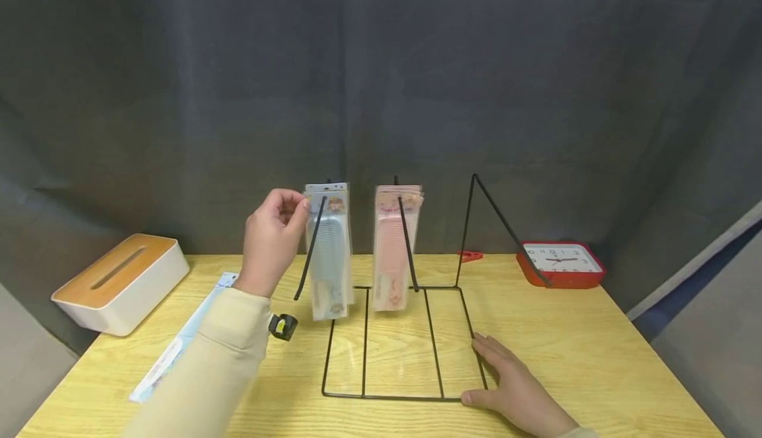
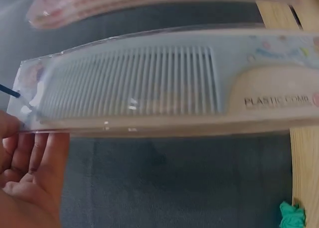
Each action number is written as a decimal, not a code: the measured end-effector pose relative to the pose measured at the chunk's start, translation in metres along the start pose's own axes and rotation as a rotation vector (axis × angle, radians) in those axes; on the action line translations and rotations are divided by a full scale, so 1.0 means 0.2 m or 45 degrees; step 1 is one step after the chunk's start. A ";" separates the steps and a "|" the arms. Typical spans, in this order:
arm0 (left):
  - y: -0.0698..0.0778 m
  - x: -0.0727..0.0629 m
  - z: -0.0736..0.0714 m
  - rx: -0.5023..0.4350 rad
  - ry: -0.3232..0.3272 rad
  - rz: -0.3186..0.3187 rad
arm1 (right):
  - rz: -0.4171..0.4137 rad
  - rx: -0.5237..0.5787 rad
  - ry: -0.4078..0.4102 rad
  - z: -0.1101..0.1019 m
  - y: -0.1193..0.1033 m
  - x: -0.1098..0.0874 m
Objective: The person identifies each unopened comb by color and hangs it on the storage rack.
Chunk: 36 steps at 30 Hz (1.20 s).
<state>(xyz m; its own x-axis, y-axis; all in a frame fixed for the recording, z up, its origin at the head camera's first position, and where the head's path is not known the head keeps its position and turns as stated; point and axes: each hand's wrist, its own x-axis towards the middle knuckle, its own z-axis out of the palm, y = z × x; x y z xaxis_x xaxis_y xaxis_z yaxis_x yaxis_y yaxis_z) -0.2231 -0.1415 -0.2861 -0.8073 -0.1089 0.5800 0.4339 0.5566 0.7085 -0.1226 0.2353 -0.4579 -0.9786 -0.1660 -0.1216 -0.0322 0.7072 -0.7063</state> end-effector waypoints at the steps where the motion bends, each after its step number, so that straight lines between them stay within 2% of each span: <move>1: -0.01 0.01 0.00 0.007 0.007 0.008 | 0.002 -0.001 0.001 0.00 0.00 0.00; 5: -0.04 0.02 0.00 -0.005 0.024 0.023 | 0.007 0.002 0.000 0.00 0.00 0.00; 9: -0.16 0.00 -0.04 -0.041 0.051 -0.014 | 0.004 0.001 -0.005 0.00 0.00 0.01; 12: -0.34 -0.02 -0.07 -0.064 0.068 -0.092 | 0.003 0.000 -0.006 0.00 0.00 0.01; 14: -0.48 -0.03 -0.09 -0.058 0.066 -0.170 | 0.010 0.006 -0.009 0.00 0.00 0.01; 16: -0.64 -0.07 -0.11 -0.029 0.031 -0.258 | 0.015 0.012 -0.011 0.00 0.01 0.02; 20: -0.93 -0.16 -0.16 0.086 -0.132 -0.422 | 0.019 0.022 -0.019 -0.01 0.01 0.01; 24: -1.13 -0.24 -0.20 0.143 -0.310 -0.545 | 0.011 0.015 -0.014 0.00 0.01 0.01; 26: -1.18 -0.25 -0.22 0.189 -0.369 -0.575 | 0.007 0.008 -0.010 0.00 0.00 0.01; 29: -1.21 -0.26 -0.24 0.306 -0.441 -0.571 | 0.015 0.001 -0.004 0.00 0.00 0.01; 33: -1.22 -0.26 -0.26 0.447 -0.528 -0.576 | 0.046 -0.001 -0.008 0.00 0.00 0.01; 36: -1.20 -0.27 -0.26 0.483 -0.591 -0.603 | 0.060 -0.002 -0.010 0.00 -0.01 0.02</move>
<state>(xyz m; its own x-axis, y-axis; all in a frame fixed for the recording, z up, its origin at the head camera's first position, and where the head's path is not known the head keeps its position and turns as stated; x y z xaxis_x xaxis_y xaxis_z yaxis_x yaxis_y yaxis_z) -0.2630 -0.3131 -0.4663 -0.9947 -0.0953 -0.0393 -0.0997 0.7908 0.6040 -0.1262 0.2336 -0.4580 -0.9774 -0.1377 -0.1601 0.0136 0.7155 -0.6985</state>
